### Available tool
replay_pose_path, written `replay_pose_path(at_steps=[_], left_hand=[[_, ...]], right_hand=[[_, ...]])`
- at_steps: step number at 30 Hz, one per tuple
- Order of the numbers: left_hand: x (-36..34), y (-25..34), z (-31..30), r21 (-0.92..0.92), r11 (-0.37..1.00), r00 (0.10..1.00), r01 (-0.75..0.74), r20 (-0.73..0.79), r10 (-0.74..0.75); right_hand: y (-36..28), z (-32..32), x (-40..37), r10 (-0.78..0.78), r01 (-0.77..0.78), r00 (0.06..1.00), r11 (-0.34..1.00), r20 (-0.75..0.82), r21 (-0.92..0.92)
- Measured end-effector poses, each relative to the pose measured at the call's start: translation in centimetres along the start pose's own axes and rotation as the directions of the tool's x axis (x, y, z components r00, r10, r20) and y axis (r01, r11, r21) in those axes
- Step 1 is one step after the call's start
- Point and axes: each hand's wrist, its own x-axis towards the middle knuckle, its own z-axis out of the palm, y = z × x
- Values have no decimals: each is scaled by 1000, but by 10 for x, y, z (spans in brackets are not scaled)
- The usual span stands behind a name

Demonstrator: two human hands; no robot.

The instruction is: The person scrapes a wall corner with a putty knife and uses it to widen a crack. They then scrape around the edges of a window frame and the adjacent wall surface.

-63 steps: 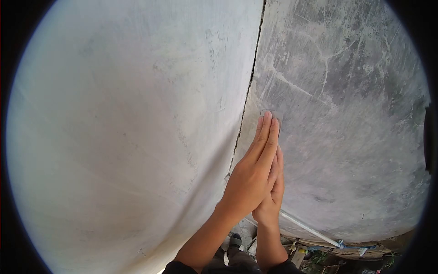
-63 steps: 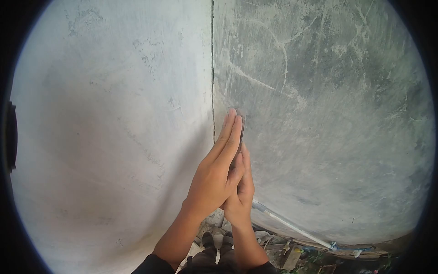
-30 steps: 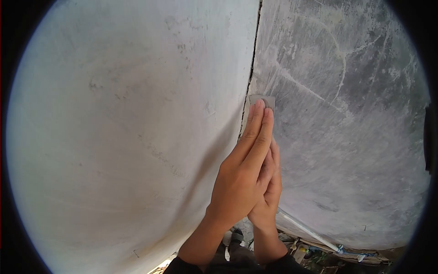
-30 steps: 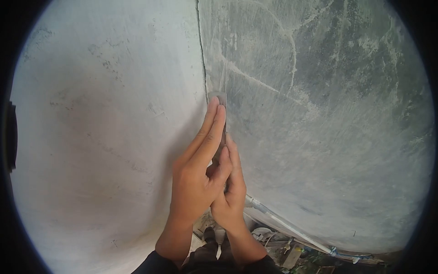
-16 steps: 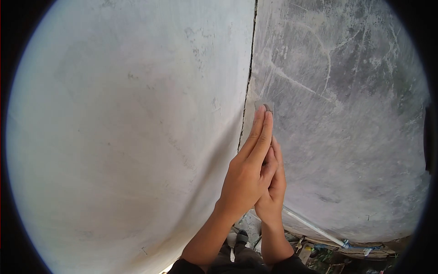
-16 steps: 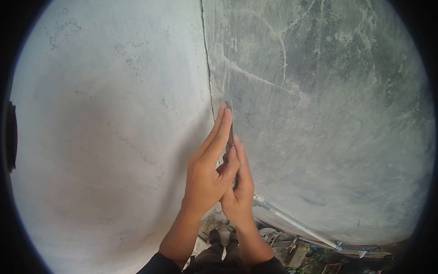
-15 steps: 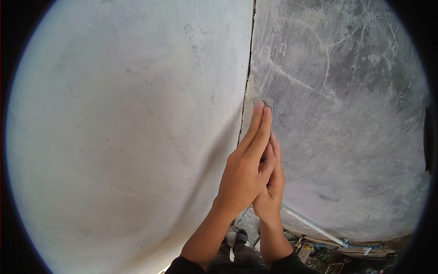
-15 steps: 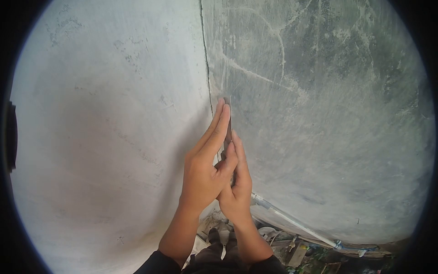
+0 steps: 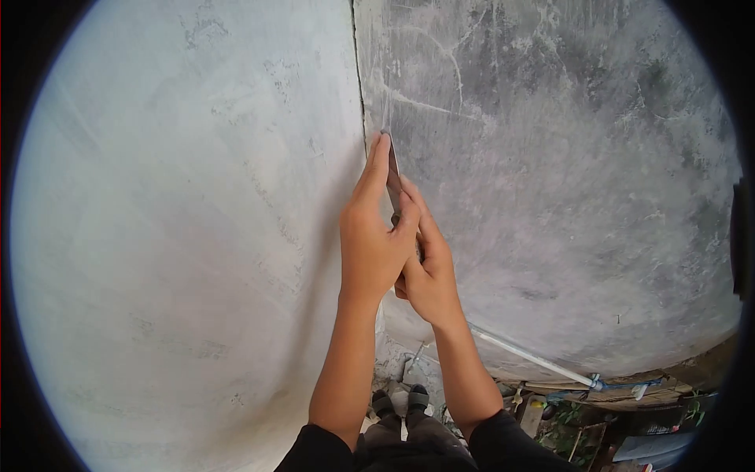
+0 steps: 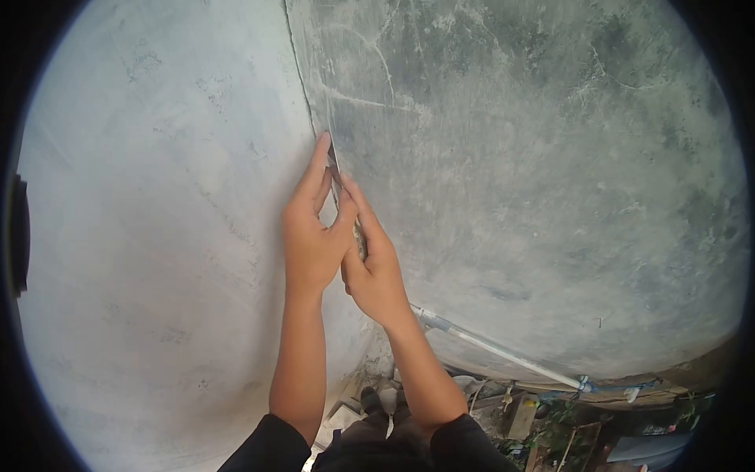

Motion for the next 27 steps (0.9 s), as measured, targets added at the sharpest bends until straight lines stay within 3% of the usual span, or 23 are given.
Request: replay_pose_path(at_steps=[3,6,7,10,12,13,16,19,21,24,25,26,27], left_hand=[[-24,14,-6,16,997,985,-79,155,75],[-18,4,-1,84,974,974,-211,101,202],[-9,-1,-3,259,914,950,-311,90,298],[-17,-46,8,312,925,970,-215,174,168],[-83,-73,18,226,974,958,29,270,-91],[-116,-86,21,177,974,925,145,326,-197],[-150,-82,20,250,939,895,237,319,-311],[-74,-32,8,208,976,989,-59,145,29],[-29,-22,1,385,859,935,-339,38,352],[-40,-65,21,292,944,986,-154,106,128],[-74,-73,25,332,942,975,-53,220,-23],[-115,-80,26,212,960,901,181,356,-248],[-169,-105,32,14,922,807,387,479,-346]], right_hand=[[-12,-35,-36,32,-31,999,1000,28,-3],[5,-70,-107,107,-107,994,993,7,40],[10,-75,-131,154,-154,988,987,-6,52],[29,-76,-195,280,-276,956,959,-84,57],[44,-82,-225,330,-332,936,943,-121,3],[42,-86,-231,325,-330,935,944,-145,-18],[37,-97,-241,287,-307,932,950,-222,-60],[26,-112,-230,204,-255,932,956,-299,-146],[14,-110,-219,170,-223,927,966,-333,-128],[8,-102,-212,124,-173,929,978,-349,-115],[6,-95,-209,127,-171,930,980,-344,-100],[6,-94,-203,125,-163,934,983,-335,-88],[20,-106,-205,102,-188,952,938,-289,-290]])
